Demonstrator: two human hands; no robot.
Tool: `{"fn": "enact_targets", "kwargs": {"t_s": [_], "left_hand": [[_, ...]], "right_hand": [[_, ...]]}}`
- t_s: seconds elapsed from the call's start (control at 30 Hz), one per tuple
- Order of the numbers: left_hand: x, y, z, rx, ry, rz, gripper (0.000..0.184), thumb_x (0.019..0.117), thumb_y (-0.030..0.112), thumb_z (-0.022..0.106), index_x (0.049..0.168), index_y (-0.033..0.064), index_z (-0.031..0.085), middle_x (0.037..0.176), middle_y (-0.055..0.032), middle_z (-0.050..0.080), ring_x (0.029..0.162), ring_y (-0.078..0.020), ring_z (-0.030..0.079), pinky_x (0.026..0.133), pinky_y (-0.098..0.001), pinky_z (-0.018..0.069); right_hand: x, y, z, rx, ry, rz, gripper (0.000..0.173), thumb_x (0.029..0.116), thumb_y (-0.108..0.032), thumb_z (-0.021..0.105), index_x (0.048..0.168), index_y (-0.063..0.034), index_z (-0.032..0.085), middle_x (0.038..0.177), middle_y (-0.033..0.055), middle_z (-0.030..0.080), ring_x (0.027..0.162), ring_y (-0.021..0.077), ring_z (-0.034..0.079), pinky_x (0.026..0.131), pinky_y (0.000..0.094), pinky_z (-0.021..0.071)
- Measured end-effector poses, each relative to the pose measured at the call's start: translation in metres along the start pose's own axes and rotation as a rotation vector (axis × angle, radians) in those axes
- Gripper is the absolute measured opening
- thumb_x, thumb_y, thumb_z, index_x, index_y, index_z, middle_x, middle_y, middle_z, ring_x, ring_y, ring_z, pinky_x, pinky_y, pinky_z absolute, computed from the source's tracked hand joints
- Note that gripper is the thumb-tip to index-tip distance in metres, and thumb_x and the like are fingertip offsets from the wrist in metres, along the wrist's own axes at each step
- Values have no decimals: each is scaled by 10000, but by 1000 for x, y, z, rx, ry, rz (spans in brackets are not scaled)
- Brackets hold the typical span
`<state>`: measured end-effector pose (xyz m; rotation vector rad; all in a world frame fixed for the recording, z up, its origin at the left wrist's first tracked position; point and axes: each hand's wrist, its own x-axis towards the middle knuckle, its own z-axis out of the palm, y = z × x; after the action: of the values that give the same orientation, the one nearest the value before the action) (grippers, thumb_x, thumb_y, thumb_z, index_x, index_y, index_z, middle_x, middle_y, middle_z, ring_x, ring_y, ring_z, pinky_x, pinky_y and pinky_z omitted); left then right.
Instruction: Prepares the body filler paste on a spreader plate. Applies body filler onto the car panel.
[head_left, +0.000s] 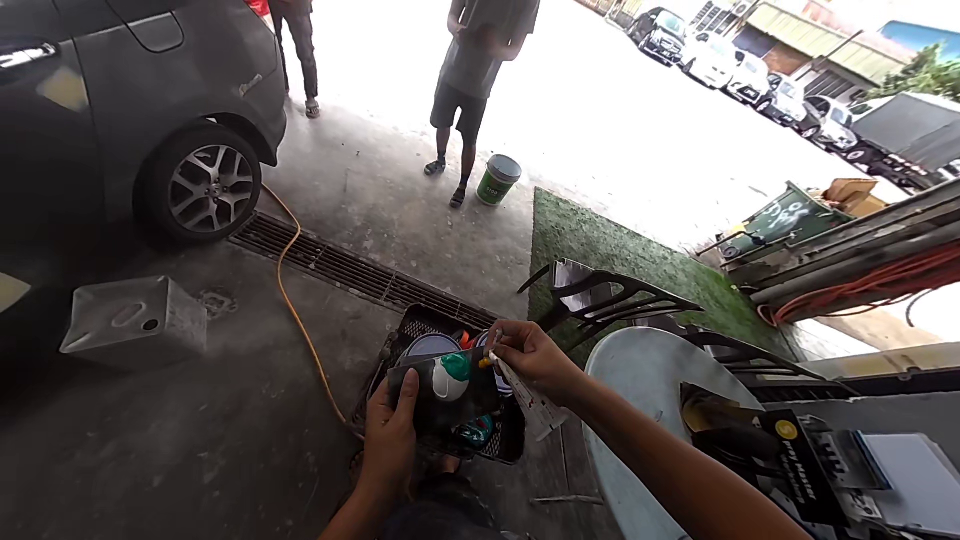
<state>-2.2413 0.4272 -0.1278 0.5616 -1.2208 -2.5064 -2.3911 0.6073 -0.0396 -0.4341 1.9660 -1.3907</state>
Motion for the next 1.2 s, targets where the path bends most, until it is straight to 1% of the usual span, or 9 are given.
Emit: {"fn": "enact_targets", "kwargs": {"t_s": [0.23, 0.37, 0.57, 0.67, 0.8, 0.9, 1.0, 1.1, 1.2], "left_hand": [[11, 9, -24, 107, 196, 122, 270, 1080, 193, 490, 1139, -26, 635, 977, -168, 707, 882, -259, 723, 818, -423, 627], [15, 25, -59, 157, 363, 214, 257, 1085, 178, 473, 1139, -19, 629, 966, -129, 710, 883, -215, 726, 817, -396, 632], [4, 38, -92, 198, 509, 281, 234, 1081, 153, 473, 1129, -16, 627, 966, -101, 713, 903, -181, 723, 844, -362, 623], [-6, 37, -99, 204, 545, 293, 231, 1082, 153, 469, 1126, -13, 624, 967, -91, 710, 907, -173, 719, 851, -355, 619], [-12, 32, -104, 184, 571, 285, 229, 1080, 165, 479, 1126, -8, 621, 967, -88, 712, 913, -172, 720, 858, -358, 618], [-9, 23, -104, 186, 544, 256, 234, 1081, 165, 479, 1125, -15, 622, 965, -96, 708, 912, -177, 717, 860, -360, 615], [-2, 15, -97, 205, 492, 224, 241, 1078, 166, 489, 1127, -22, 633, 975, -112, 709, 917, -194, 717, 860, -370, 614], [6, 14, -85, 218, 422, 227, 240, 1075, 158, 490, 1122, -21, 643, 969, -113, 716, 911, -196, 722, 857, -377, 620], [13, 10, -72, 226, 363, 223, 228, 1072, 148, 494, 1099, -18, 647, 936, -100, 714, 879, -180, 720, 836, -351, 620]], "right_hand": [[39, 23, -1, -691, 240, -489, 215, 967, -96, 557, 1044, -162, 747, 877, -50, 715, 761, 49, 664, 692, 277, 580], [99, 57, -24, -719, 304, -535, 258, 988, -100, 575, 1150, -167, 762, 1027, 10, 725, 920, 121, 690, 816, 383, 591], [170, 130, -17, -834, 99, -430, 241, 1017, -117, 577, 1155, -186, 763, 1241, 40, 704, 1125, 197, 681, 967, 471, 562], [166, 149, -6, -887, 0, -299, 238, 1007, -230, 625, 1205, -212, 757, 1382, 61, 646, 1249, 221, 631, 1031, 492, 528], [119, 156, 15, -972, 1, -518, 308, 901, -355, 694, 1166, -203, 734, 1150, -2, 687, 1119, 164, 630, 956, 417, 548], [95, 164, 30, -1104, -74, -446, 371, 953, -412, 664, 1251, -192, 682, 1195, 24, 675, 1186, 211, 604, 1016, 431, 516], [90, 172, 33, -957, -27, -361, 305, 980, -286, 644, 1249, -147, 678, 1176, 68, 672, 1152, 223, 624, 1009, 430, 526], [73, 138, 34, -378, 53, -137, 277, 1028, -221, 572, 1255, -89, 659, 1126, 70, 684, 974, 165, 685, 859, 371, 595], [44, 86, 33, 170, 24, 131, 364, 1105, -222, 381, 1347, -47, 589, 1062, 166, 715, 833, 250, 715, 754, 394, 611]]}}
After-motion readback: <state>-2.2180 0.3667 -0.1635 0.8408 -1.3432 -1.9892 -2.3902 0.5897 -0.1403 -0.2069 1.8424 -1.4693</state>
